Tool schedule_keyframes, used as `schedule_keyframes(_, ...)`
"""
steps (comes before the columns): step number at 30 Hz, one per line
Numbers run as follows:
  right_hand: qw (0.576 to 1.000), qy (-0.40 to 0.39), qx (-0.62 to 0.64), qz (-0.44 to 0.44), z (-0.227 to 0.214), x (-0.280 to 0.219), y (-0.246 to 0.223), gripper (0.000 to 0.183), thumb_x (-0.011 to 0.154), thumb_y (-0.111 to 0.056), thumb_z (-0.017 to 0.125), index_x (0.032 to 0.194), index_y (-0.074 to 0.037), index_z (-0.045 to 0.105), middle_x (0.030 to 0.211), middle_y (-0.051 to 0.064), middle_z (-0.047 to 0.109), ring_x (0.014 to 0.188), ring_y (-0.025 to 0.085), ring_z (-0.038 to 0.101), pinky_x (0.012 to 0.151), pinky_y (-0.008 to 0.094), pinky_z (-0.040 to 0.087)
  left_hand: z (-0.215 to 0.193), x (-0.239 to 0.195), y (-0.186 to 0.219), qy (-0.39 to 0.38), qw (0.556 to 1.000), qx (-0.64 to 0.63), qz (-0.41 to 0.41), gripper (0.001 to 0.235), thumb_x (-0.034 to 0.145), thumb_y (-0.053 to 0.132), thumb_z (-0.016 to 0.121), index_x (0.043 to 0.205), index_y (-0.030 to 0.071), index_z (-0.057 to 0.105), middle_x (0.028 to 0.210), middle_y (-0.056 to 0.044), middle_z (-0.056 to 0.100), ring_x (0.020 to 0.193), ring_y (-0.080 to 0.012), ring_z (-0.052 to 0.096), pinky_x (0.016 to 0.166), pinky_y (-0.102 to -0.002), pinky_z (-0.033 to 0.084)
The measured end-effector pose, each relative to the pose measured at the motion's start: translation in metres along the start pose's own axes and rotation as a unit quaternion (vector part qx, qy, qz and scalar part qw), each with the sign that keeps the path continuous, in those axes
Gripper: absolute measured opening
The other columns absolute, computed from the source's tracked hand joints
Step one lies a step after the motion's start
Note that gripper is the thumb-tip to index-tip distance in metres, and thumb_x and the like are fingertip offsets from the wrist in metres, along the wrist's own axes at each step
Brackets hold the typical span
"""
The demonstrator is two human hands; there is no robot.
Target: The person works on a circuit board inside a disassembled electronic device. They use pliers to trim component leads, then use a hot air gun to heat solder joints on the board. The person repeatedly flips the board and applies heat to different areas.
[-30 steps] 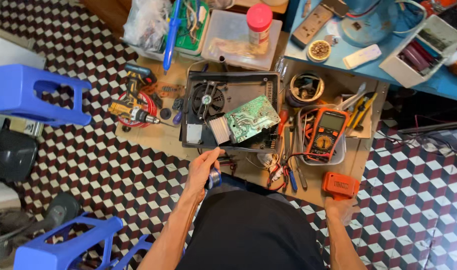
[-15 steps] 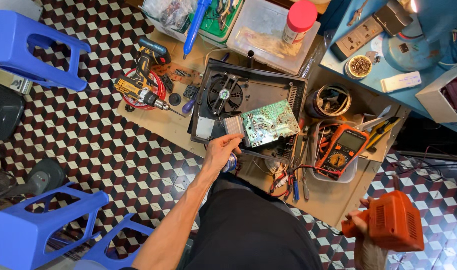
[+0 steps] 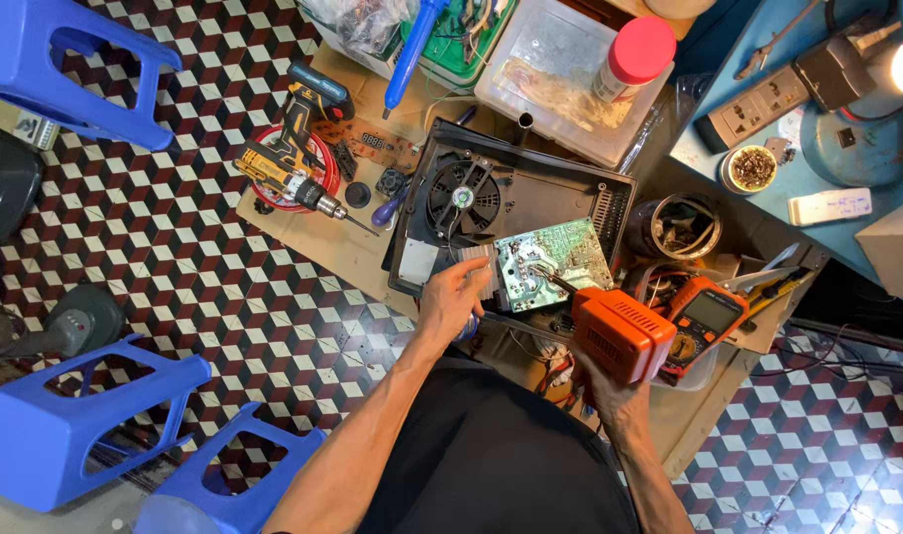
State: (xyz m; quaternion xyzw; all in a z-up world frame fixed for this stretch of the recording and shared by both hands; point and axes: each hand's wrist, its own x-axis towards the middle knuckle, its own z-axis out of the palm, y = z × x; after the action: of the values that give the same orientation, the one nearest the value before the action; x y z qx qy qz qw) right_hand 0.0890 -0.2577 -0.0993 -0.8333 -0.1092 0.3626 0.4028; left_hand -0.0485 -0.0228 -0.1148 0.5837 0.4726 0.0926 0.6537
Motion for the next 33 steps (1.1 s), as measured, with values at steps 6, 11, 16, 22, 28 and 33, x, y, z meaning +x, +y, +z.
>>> schedule_keyframes(6, 1.000, 0.006, 0.006, 0.029, 0.001, 0.016, 0.010, 0.042, 0.084, -0.027, 0.078, 0.111, 0.002, 0.064, 0.080, 0.011, 0.072, 0.062, 0.020, 0.066, 0.054, 0.035, 0.057, 0.005, 0.007, -0.004, 0.004, 0.999, 0.040, 0.009, 0.038, 0.093, 0.037, 0.066, 0.117, 0.011, 0.078, 0.069, -0.006, 0.072, 0.058, -0.0115, 0.065, 0.056, -0.029, 0.050)
schedule_keyframes(11, 1.000, 0.006, -0.006, 0.019, 0.005, 0.021, 0.015, 0.044, 0.083, -0.028, 0.079, 0.112, 0.003, 0.066, 0.083, 0.013, 0.073, 0.062, 0.021, 0.068, 0.054, 0.035, 0.058, 0.017, 0.015, -0.011, 0.056, 0.996, 0.053, 0.043, 0.032, 0.087, 0.035, 0.074, 0.103, 0.007, 0.081, 0.084, -0.005, 0.079, 0.075, -0.0138, 0.074, 0.068, -0.030, 0.056)
schedule_keyframes(16, 1.000, -0.003, -0.005, 0.029, 0.006, 0.020, 0.004, 0.042, 0.084, -0.028, 0.079, 0.110, 0.003, 0.066, 0.077, 0.011, 0.072, 0.057, 0.018, 0.066, 0.049, 0.032, 0.057, 0.026, 0.018, -0.011, 0.078, 0.995, 0.057, 0.003, 0.033, 0.085, 0.036, 0.074, 0.097, 0.006, 0.080, 0.081, -0.006, 0.079, 0.073, -0.0151, 0.073, 0.067, -0.030, 0.054)
schedule_keyframes(22, 1.000, -0.026, 0.008, 0.011, 0.010, 0.021, -0.013, 0.036, 0.085, -0.029, 0.077, 0.106, -0.002, 0.067, 0.067, 0.007, 0.070, 0.048, 0.014, 0.063, 0.041, 0.029, 0.053, 0.027, 0.018, -0.004, 0.070, 0.995, 0.030, -0.056, 0.032, 0.085, 0.034, 0.073, 0.097, 0.005, 0.078, 0.076, -0.004, 0.077, 0.061, -0.0125, 0.067, 0.058, -0.031, 0.052)
schedule_keyframes(28, 0.996, -0.022, -0.007, 0.091, 0.011, 0.026, -0.010, 0.037, 0.083, -0.030, 0.079, 0.103, -0.001, 0.068, 0.065, 0.009, 0.069, 0.043, 0.016, 0.060, 0.037, 0.031, 0.051, 0.028, 0.018, 0.001, 0.074, 0.994, 0.049, -0.063, 0.029, 0.087, 0.033, 0.072, 0.096, 0.005, 0.077, 0.071, -0.002, 0.075, 0.055, -0.0106, 0.063, 0.053, -0.030, 0.048)
schedule_keyframes(33, 0.994, -0.024, -0.005, 0.102, 0.011, 0.028, -0.001, 0.041, 0.083, -0.031, 0.080, 0.104, 0.001, 0.067, 0.066, 0.012, 0.068, 0.044, 0.019, 0.058, 0.039, 0.032, 0.050, 0.027, 0.017, 0.001, 0.067, 0.995, 0.043, -0.062, 0.028, 0.088, 0.032, 0.071, 0.096, 0.005, 0.077, 0.069, -0.002, 0.074, 0.054, -0.0112, 0.063, 0.053, -0.031, 0.047)
